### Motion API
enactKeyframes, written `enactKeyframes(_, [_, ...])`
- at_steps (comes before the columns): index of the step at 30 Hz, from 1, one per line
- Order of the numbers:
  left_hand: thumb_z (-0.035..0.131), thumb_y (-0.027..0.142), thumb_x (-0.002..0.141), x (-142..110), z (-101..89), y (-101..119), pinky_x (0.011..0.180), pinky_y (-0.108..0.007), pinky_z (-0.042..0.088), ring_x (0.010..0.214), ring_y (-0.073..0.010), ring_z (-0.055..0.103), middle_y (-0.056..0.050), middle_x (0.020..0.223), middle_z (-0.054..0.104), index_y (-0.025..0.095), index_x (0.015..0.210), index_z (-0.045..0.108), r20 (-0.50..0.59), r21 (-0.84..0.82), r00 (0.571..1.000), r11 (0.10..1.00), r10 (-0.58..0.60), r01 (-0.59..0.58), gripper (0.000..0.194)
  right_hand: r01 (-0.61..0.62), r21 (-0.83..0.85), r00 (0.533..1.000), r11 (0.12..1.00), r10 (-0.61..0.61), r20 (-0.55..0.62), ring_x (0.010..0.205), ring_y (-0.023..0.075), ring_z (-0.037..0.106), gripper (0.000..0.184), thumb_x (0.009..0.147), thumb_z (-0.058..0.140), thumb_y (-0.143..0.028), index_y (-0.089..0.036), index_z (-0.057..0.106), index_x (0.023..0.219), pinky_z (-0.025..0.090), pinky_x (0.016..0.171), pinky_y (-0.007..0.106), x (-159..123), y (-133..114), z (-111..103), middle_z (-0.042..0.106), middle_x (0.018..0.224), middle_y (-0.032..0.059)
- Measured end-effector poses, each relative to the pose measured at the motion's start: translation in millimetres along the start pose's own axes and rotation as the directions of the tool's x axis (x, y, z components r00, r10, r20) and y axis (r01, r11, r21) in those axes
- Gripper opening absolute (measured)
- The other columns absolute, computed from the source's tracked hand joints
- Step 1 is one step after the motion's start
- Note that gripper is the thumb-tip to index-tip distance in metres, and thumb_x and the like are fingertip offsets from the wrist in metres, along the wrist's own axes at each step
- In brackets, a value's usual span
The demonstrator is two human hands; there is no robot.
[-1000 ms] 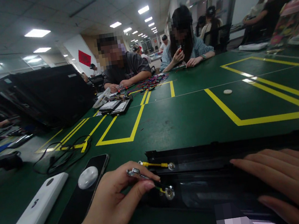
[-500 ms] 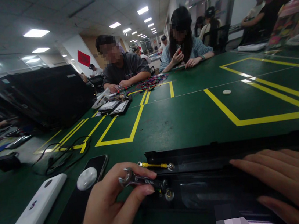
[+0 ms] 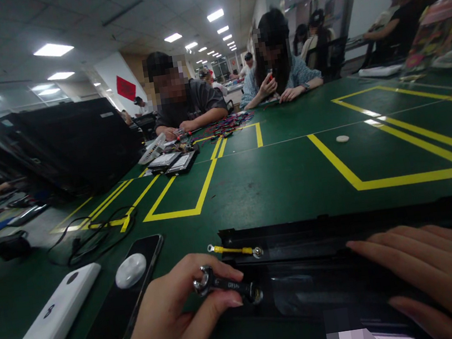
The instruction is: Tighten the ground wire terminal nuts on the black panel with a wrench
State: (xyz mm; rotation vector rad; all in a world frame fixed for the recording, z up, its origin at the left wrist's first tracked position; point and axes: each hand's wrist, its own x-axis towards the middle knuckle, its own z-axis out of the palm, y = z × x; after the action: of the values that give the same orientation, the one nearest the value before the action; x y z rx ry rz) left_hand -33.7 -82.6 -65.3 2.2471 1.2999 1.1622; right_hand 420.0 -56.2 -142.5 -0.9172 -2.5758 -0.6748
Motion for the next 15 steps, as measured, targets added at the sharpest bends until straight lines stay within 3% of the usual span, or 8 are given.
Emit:
enactKeyframes(9, [0.088,0.004,0.105,0.2,1.3,-5.6,0.082,-0.022,0.076,0.088,-0.0200,0.099,0.006,0.105,0.101,0.038,0.121,0.092,0.053,0.022,0.999,1.000,0.004,-0.005,0.038,-0.027,0.060,1.000,0.998,0.026,0.016,0.106,0.0379,0.096,0.077,0.115,0.057,-0.056,-0.040,0.059,0.191,0.085,0.081,0.053,-1.6,1.3,0.5,0.096,0.138,0.0060])
enactKeyframes(15, [0.084,0.004,0.106,1.4,1.8,-6.1,0.080,-0.025,0.077,0.088,-0.0218,0.100,0.003,0.104,0.101,0.035,0.119,0.092,0.063,0.032,0.998,0.999,0.011,-0.013,0.035,-0.227,0.351,0.957,0.908,0.275,-0.093,0.118,0.0448,0.093,0.076,0.102,0.079,-0.065,-0.057,0.073,0.177,0.082,0.087,0.055,9.3,-5.3,0.9,0.096,0.137,0.0000])
